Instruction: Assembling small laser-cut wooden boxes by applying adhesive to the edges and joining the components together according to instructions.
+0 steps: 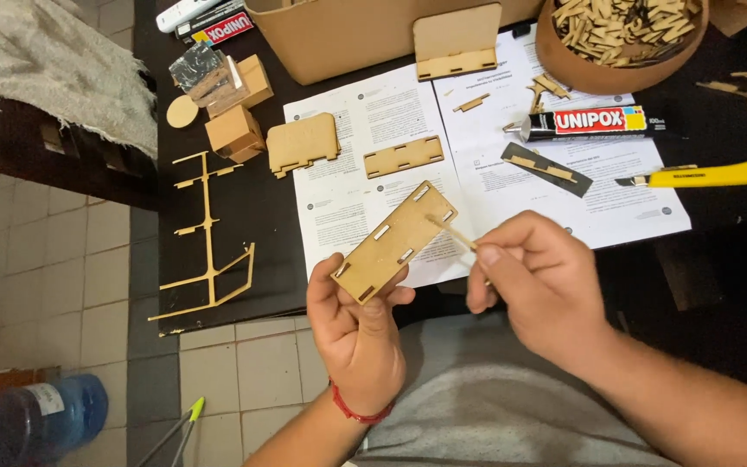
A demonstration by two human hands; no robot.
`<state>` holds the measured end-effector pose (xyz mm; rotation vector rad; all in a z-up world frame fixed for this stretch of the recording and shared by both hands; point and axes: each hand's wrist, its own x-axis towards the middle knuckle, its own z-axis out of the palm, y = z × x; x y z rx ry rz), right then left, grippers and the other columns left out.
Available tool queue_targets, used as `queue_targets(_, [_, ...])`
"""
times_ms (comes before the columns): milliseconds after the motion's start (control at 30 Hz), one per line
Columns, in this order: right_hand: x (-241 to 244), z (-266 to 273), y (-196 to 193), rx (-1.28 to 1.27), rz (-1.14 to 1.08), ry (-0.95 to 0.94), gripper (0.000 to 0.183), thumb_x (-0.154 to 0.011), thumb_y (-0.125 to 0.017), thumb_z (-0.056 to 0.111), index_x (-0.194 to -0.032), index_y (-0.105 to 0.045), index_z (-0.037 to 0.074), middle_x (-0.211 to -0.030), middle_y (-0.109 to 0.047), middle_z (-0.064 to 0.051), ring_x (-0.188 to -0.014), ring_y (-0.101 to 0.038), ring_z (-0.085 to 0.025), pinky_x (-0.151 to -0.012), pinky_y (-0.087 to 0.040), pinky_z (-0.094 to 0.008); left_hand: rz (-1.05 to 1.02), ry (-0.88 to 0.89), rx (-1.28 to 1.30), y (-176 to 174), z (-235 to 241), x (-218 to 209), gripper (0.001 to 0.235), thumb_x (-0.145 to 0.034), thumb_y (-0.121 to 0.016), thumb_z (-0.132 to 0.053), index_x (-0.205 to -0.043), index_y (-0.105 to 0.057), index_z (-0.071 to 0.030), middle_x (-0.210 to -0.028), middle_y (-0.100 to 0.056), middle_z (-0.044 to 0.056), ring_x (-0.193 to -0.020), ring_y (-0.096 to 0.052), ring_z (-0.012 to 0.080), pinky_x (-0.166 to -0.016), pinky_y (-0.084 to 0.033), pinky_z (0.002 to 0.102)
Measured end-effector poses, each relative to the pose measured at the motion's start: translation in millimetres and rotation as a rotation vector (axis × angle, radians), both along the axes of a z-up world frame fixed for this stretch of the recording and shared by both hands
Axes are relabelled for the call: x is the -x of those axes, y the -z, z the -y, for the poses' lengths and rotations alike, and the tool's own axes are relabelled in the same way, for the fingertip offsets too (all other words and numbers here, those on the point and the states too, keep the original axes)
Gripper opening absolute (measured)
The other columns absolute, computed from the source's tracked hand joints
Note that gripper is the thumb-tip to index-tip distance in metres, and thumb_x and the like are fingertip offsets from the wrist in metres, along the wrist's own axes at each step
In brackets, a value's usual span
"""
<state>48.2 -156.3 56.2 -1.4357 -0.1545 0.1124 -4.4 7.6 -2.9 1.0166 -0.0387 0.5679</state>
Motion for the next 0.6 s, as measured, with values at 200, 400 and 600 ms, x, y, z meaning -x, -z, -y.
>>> queue_targets(200, [10,3,0,-0.021,0.131,0.048,0.007,-0.096,-0.054,0.005,-0.089,-0.055,0.003,-0.054,-0.061,-0.011,-0.045,-0.058,-0.015,-0.047,-0.05,-0.024,-0.001,0.042,0.029,1,0,-1,0.054,-0.101,-0.063,-0.015,-0.146,-0.033,-0.007,-0.116,-0.067,0.013,-0.106,-0.071,0.0301,-0.076,-0.063,0.034])
queue_targets(400, [11,9,6,0.449,0.349,0.16,0.005,-0.092,-0.063,0.01,-0.086,-0.063,0.009,-0.052,-0.064,0.005,-0.049,-0.054,0.0,-0.055,-0.047,-0.02,0.002,0.011,0.031,2,1,-2,0.054,-0.101,-0.063,-0.015,-0.145,-0.034,-0.006,-0.118,-0.065,0.015,-0.105,-0.071,0.0307,-0.076,-0.062,0.031])
queue_targets(600, [8,17,17,0.663,0.362,0.181,0.005,-0.086,-0.067,0.013,-0.082,-0.07,0.012,-0.051,-0.053,0.007,-0.052,-0.043,-0.004,-0.052,-0.04,-0.025,-0.025,-0.022,0.02,-2,0,-1,0.056,-0.1,-0.065,-0.02,-0.144,-0.034,-0.007,-0.117,-0.064,0.018,-0.097,-0.073,0.0306,-0.073,-0.061,0.033])
